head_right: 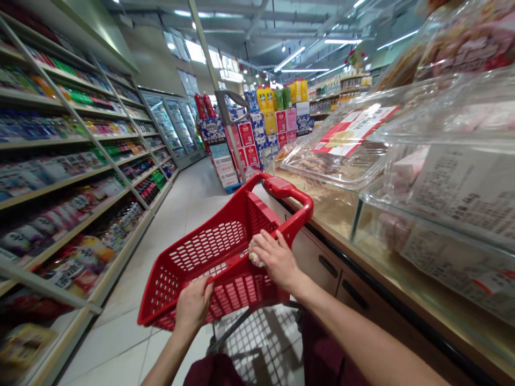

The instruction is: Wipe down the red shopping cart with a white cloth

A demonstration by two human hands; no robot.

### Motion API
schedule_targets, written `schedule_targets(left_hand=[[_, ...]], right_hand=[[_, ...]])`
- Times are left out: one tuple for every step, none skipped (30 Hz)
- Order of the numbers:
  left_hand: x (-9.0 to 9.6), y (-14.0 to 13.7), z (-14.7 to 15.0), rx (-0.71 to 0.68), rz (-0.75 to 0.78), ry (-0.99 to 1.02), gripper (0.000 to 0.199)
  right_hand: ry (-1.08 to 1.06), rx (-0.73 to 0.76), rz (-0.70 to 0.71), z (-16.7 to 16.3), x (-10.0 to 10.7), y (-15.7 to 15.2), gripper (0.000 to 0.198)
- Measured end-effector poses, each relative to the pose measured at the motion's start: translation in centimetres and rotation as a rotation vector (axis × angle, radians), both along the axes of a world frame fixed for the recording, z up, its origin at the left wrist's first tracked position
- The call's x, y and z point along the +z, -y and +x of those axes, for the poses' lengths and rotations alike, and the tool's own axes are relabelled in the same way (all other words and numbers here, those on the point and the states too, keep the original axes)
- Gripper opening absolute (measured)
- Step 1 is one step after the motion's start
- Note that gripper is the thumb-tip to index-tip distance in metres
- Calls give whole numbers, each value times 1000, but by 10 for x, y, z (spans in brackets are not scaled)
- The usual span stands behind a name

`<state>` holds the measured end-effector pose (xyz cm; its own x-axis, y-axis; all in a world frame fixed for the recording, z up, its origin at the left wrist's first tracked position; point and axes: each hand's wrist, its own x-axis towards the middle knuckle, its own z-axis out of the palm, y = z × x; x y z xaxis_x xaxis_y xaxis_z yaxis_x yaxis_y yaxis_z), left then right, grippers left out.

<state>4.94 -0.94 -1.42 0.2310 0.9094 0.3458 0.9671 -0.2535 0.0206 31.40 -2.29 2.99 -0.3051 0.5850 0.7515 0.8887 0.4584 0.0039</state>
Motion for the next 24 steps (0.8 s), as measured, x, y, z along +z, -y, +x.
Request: schedule_targets(left_hand=[[0,0,0,-1,10,-2,28],[0,0,1,0,15,-4,28],[0,-1,1,1,15,-6,27],[0,-1,1,4,10,-7,27],[0,-2,1,9,4,-8,28],[0,-2,2,14,-4,-6,28],[1,-3,3,17,-15,-5,28],[2,-4,3,21,-28,-5,28],[3,-5,4,28,-41,-7,28],[4,-6,4,35,-51,-10,28],[5,-7,5,40,-59,-12,28],[5,-8,5,45,-64,-13,28],[5,-9,5,46,-64,-13,28],[5,-10,5,46,-59,-12,29],[5,-11,6,44,-53,-13,29],[5,-11,6,44,-46,-14,29],[5,-12,7,46,-39,-14,29],[5,-13,7,50,-32,-12,29],[5,-14,8,55,-27,-9,29],[5,-14,8,59,-24,-6,28],[5,-15,8,60,-24,-4,28],[6,-15,8,59,-25,-4,28],[6,-15,8,57,-27,-6,28],[6,-15,7,52,-29,-8,28]], right_hand=[[-32,-55,25,14,8,-3,29],[-85,-141,58,30,18,-7,28],[-144,-253,82,46,27,-12,28],[-199,-368,98,59,35,-16,28],[-211,-428,91,66,39,-19,29],[-195,-443,70,65,39,-20,29],[-156,-411,42,58,35,-21,29],[-101,-339,9,46,29,-20,29],[-49,-254,-16,32,22,-19,29],[-12,-177,-35,19,15,-18,29],[13,-115,-47,10,9,-17,30],[23,-80,-54,8,7,-18,30],[13,-82,-55,12,8,-20,31],[-24,-129,-46,22,12,-23,32],[-81,-209,-30,36,17,-26,32],[-153,-314,-9,49,23,-30,33],[-206,-396,5,59,27,-34,33],[-231,-443,11,64,28,-36,35],[-222,-443,9,62,26,-37,35],[-183,-397,1,54,21,-36,35],[-124,-317,-11,42,15,-34,35],[-65,-225,-21,28,7,-31,35],[-16,-134,-33,15,1,-28,35],[13,-65,-43,7,-2,-26,34]])
